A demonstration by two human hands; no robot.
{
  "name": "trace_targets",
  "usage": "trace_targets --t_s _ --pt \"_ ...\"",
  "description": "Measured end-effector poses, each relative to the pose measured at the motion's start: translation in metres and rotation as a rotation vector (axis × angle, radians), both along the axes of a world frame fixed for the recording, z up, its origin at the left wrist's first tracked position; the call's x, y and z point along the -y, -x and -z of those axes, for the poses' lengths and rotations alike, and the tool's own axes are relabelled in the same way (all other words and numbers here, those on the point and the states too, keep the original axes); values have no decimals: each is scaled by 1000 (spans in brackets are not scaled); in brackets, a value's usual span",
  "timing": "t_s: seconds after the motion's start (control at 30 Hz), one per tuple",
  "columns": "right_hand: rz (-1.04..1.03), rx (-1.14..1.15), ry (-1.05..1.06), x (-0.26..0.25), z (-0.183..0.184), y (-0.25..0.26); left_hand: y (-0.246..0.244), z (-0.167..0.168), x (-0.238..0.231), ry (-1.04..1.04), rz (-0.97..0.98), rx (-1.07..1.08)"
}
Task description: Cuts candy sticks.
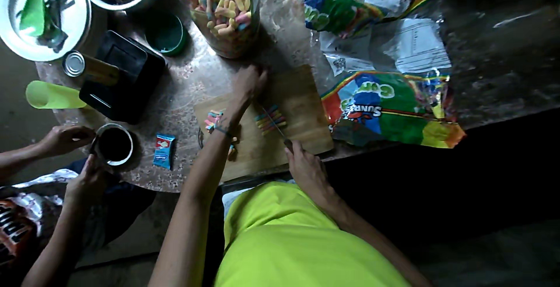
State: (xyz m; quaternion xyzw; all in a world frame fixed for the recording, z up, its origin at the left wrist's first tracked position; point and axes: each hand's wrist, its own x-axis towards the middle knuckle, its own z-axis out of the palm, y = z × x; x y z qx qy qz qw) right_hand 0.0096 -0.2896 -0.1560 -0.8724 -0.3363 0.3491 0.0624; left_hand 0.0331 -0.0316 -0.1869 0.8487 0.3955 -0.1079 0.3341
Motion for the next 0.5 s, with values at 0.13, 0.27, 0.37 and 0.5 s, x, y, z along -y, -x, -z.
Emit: trace_targets --t_s 0.13,0.27,0.37,0.5 --pt "-5 -35 45 -5 -4 -3 -6 -1 3 7 -52 -60" --pt "-16 -58 115 -11 -7 -3 -11 10 8 -54 -118 -30" --pt "1 -72 137 -15 -8 -1 -13 18 17 -146 -171 26" --pt "30 -39 137 -16 0 5 -16 14 19 -111 -155 0"
